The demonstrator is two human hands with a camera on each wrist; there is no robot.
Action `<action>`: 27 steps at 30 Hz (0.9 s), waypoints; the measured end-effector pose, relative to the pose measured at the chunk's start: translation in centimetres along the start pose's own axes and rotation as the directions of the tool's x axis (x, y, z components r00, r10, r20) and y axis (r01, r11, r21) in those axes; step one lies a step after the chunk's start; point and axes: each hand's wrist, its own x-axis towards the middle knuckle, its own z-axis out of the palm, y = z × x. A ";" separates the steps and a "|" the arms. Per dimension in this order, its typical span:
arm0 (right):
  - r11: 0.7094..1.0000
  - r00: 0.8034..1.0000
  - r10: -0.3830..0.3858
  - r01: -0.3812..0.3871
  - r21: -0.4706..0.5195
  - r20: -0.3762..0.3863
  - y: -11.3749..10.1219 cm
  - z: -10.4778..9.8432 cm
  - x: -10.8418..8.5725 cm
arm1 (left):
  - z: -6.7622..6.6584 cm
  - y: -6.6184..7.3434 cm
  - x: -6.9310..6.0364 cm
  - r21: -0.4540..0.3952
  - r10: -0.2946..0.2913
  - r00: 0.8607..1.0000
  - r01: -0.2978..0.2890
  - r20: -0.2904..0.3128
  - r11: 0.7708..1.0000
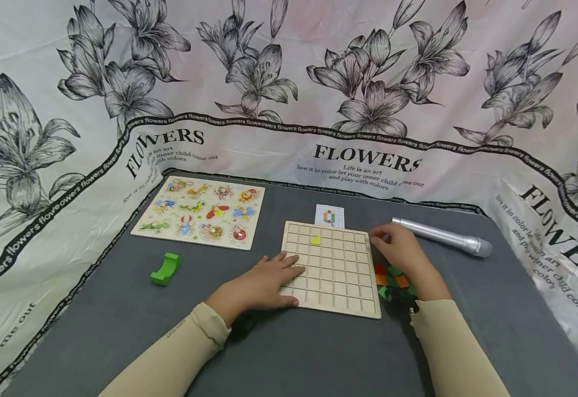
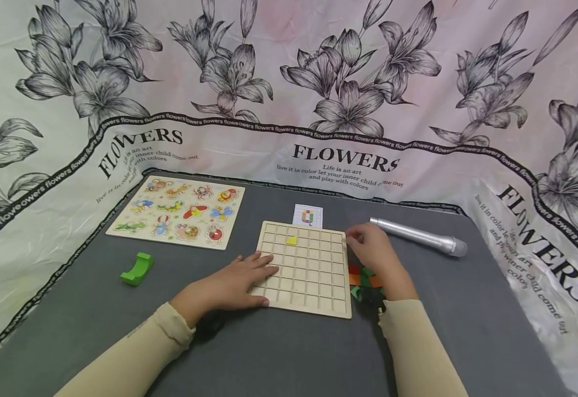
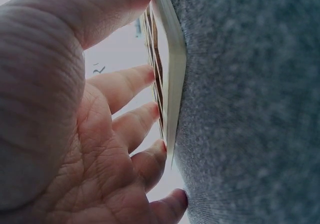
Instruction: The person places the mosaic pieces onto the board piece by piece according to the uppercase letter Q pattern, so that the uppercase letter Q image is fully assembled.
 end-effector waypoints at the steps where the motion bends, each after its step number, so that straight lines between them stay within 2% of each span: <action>1: 0.999 1.000 0.023 -0.023 -0.030 0.013 0.7 -0.4 -0.6 | 0.0 -0.1 0.0 0.003 -0.002 1.000 0.002 -0.002 1.000; 6: 0.993 0.992 0.095 -0.090 -0.071 0.077 3.0 -0.9 -2.6 | -0.2 -0.5 -0.5 0.011 -0.015 1.000 0.015 -0.008 1.000; 12: 0.993 0.993 0.100 -0.095 -0.077 0.059 3.0 -0.3 -3.1 | -0.4 -0.4 -0.9 -0.004 -0.001 1.000 0.001 -0.007 1.000; 17: 0.994 0.993 0.103 -0.100 -0.054 0.059 2.7 -0.6 -3.3 | -0.3 -0.2 -0.7 -0.007 0.002 1.000 -0.002 -0.003 1.000; 21: 0.997 0.997 0.079 -0.079 -0.014 0.006 1.7 -1.1 -2.8 | -0.2 -0.1 -0.5 -0.003 0.006 1.000 -0.006 -0.003 1.000; 25: 0.998 0.996 0.045 -0.043 0.035 -0.071 -0.9 -0.7 -1.0 | -0.1 -0.1 -0.1 0.000 0.011 1.000 -0.011 -0.005 1.000; 27: 0.997 0.998 0.028 -0.024 0.069 -0.054 -2.3 0.2 0.2 | 0.1 0.0 0.0 0.004 0.012 1.000 -0.012 -0.008 1.000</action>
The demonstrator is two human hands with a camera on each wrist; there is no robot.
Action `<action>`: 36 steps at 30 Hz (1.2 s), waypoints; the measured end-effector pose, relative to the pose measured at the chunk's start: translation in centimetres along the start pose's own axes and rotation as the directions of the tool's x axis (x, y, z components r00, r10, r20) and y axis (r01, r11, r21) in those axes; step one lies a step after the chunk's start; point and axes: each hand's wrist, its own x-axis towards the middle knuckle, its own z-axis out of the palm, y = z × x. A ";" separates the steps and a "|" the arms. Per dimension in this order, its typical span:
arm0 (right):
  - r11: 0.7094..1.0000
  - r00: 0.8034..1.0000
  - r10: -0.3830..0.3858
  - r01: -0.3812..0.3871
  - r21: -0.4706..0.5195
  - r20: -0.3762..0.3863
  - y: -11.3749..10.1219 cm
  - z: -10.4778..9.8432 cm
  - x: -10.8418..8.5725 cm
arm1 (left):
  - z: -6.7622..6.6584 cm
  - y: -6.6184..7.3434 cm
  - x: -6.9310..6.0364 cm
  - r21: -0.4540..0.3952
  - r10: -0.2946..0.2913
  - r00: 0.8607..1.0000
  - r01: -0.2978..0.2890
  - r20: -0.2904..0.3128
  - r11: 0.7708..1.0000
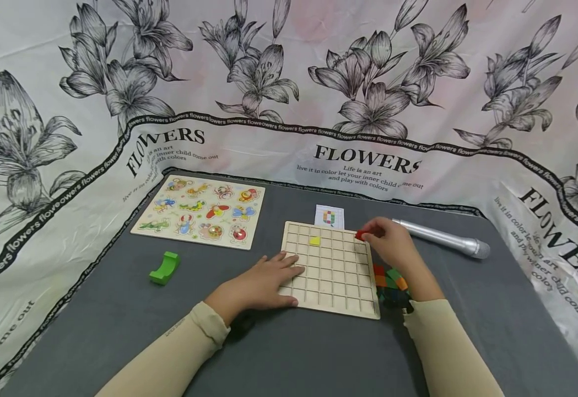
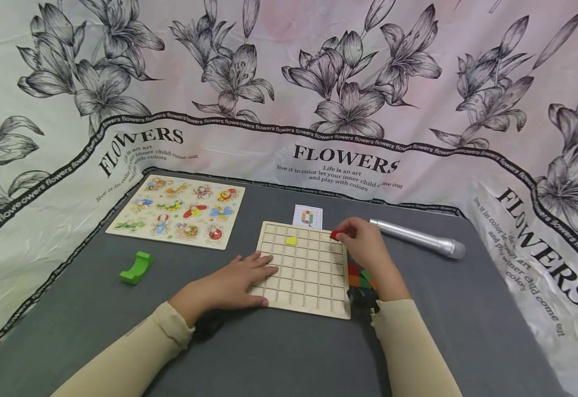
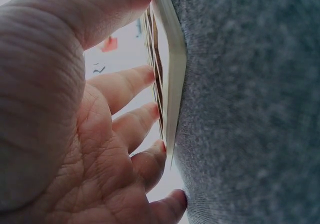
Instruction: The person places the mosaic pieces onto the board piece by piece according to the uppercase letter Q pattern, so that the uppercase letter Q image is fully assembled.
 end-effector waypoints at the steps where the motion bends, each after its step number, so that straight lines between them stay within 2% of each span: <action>1: 1.000 1.000 -0.008 0.007 0.022 0.023 -0.7 0.8 0.6 | 0.0 0.0 0.0 0.004 0.001 1.000 -0.001 -0.002 1.000; 6: 0.996 0.992 -0.033 0.023 0.084 0.123 -2.5 4.2 3.0 | -0.2 -0.1 -0.1 0.013 0.001 1.000 -0.001 0.003 1.000; 12: 0.996 0.988 -0.038 0.026 0.082 0.151 -2.5 5.4 3.5 | -0.1 0.4 -0.1 0.001 -0.007 1.000 0.007 0.009 1.000; 23: 0.997 0.983 -0.046 0.035 0.064 0.180 -2.9 5.7 3.5 | -0.3 0.3 -0.1 0.004 -0.017 1.000 0.017 0.007 1.000; 33: 0.998 0.985 -0.040 0.030 0.058 0.170 -3.0 5.8 3.4 | -0.3 0.2 0.0 0.001 -0.020 1.000 0.020 0.012 1.000; 36: 0.998 0.987 -0.035 0.025 0.065 0.159 -2.6 5.3 3.3 | -0.3 0.1 0.0 -0.007 -0.019 1.000 0.019 0.013 1.000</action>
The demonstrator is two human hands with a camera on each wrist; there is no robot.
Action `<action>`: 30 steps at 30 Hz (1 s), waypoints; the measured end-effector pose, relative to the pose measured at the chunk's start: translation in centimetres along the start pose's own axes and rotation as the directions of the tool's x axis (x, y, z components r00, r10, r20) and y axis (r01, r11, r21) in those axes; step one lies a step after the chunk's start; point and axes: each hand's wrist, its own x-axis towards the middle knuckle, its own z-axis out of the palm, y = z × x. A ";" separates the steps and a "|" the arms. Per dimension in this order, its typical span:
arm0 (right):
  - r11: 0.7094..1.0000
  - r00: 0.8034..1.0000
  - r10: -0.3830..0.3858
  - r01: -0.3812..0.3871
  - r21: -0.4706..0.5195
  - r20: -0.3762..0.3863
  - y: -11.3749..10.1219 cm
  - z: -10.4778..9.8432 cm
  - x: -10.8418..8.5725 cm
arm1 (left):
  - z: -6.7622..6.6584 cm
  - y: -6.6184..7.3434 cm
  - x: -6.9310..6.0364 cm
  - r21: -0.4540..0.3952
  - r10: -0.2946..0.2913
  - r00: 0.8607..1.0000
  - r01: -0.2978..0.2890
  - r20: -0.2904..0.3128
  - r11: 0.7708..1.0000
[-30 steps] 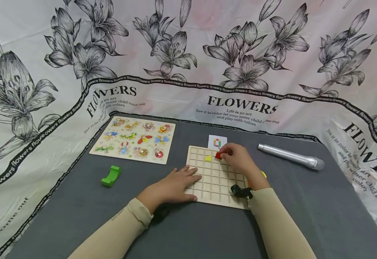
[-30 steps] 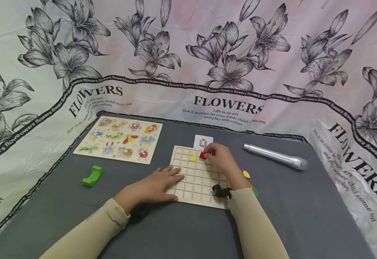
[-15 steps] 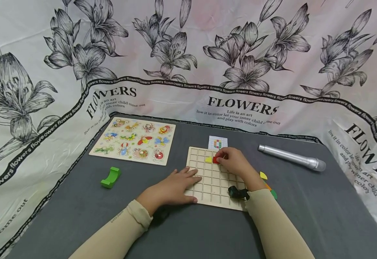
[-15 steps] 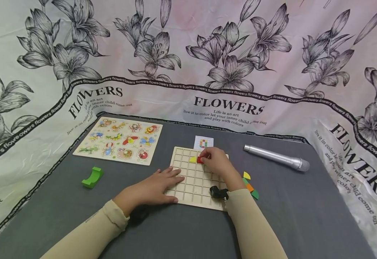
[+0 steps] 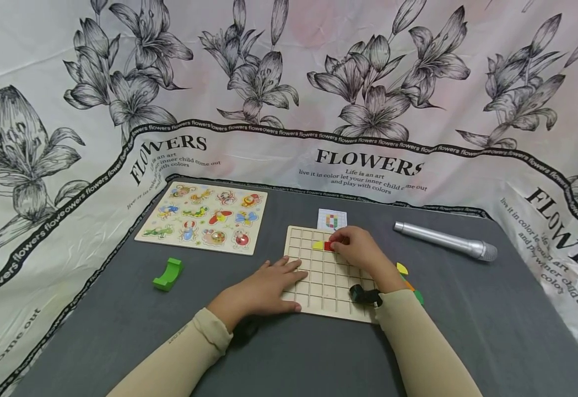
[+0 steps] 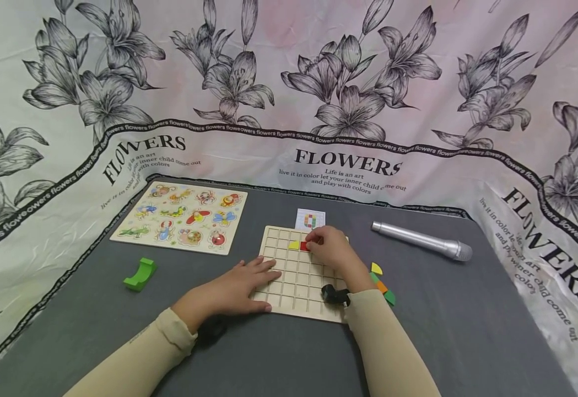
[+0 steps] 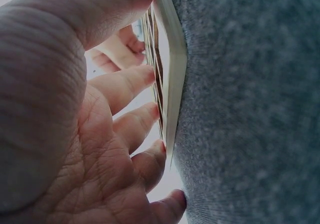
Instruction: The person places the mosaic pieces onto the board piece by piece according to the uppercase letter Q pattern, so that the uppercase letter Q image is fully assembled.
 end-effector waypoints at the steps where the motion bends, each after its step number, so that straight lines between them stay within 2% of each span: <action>1: 1.000 1.000 0.005 -0.005 0.004 -0.011 0.1 -0.5 -0.2 | 0.1 0.0 0.0 -0.003 0.000 1.000 0.000 0.000 1.000; 6: 1.000 0.997 0.016 -0.016 0.002 -0.081 1.6 -4.1 -2.0 | 0.2 -0.1 -0.3 -0.001 -0.003 1.000 0.003 -0.016 1.000; 11: 0.995 0.993 0.056 -0.065 -0.080 -0.102 4.9 -6.9 -5.0 | -0.1 -0.2 -0.8 -0.017 -0.008 1.000 0.008 -0.021 1.000; 14: 0.986 0.993 0.106 -0.113 -0.126 -0.060 6.7 -7.1 -6.5 | -0.4 -0.3 -1.2 -0.021 -0.020 1.000 0.020 -0.015 1.000; 17: 0.980 0.992 0.123 -0.128 -0.155 -0.038 7.6 -6.8 -7.4 | -0.6 -0.5 -1.4 -0.015 -0.031 0.999 0.031 -0.017 0.999; 23: 0.979 0.990 0.117 -0.128 -0.160 -0.073 7.4 -6.4 -7.8 | -0.5 -0.8 -1.4 -0.016 -0.028 0.999 0.028 -0.025 0.999; 30: 0.963 0.979 0.195 -0.201 -0.182 -0.052 7.4 -7.1 -9.1 | 0.0 -0.3 -0.5 -0.030 0.006 1.000 -0.006 -0.011 1.000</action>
